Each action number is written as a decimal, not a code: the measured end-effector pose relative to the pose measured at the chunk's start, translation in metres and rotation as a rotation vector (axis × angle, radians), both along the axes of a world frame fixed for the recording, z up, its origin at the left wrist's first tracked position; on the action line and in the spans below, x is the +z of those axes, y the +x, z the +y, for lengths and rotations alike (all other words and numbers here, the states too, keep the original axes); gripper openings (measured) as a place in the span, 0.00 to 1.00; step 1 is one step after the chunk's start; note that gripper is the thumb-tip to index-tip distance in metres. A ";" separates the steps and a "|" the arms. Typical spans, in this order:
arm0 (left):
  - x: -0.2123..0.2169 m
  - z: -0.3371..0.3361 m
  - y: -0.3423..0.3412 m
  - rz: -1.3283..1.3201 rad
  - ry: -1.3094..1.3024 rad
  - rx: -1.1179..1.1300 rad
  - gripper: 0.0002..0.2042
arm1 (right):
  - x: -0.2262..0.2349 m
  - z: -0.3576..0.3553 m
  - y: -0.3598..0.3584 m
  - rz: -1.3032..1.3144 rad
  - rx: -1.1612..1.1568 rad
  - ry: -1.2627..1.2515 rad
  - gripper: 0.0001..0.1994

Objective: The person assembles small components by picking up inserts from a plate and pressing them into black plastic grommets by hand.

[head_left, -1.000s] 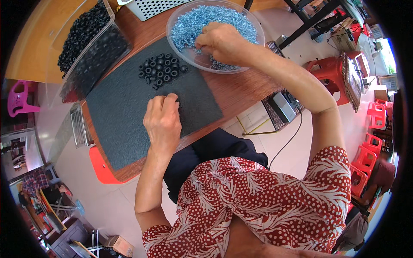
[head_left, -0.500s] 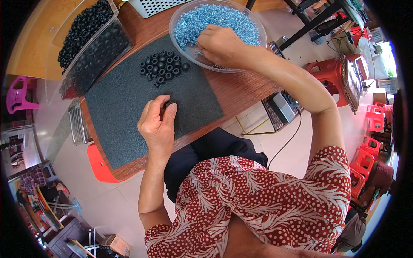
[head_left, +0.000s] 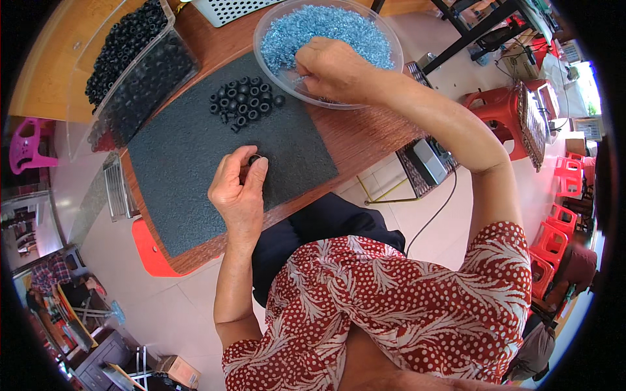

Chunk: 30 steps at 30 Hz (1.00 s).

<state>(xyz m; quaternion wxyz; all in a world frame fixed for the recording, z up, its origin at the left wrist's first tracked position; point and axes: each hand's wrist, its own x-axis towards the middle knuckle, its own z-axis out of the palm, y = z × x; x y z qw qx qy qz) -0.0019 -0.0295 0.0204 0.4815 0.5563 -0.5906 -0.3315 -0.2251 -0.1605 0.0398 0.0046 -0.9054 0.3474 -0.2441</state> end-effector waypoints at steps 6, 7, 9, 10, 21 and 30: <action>0.007 -0.008 -0.006 0.092 0.041 -0.026 0.06 | 0.013 0.000 -0.003 -0.098 -0.035 0.179 0.05; 0.008 -0.009 -0.007 0.093 0.041 -0.027 0.06 | 0.013 -0.003 -0.005 -0.079 -0.038 0.206 0.05; 0.013 -0.011 -0.010 0.147 0.095 -0.049 0.06 | 0.015 -0.003 -0.005 -0.060 -0.041 0.233 0.05; 0.014 -0.011 -0.010 0.147 0.096 -0.046 0.06 | 0.018 0.000 -0.004 -0.079 -0.062 0.280 0.05; 0.029 -0.042 -0.027 0.177 -0.062 -0.079 0.08 | 0.043 0.024 0.025 -0.291 0.092 0.677 0.07; 0.012 -0.031 0.006 -0.027 0.127 -0.044 0.03 | 0.013 0.044 0.062 -0.313 0.123 0.565 0.06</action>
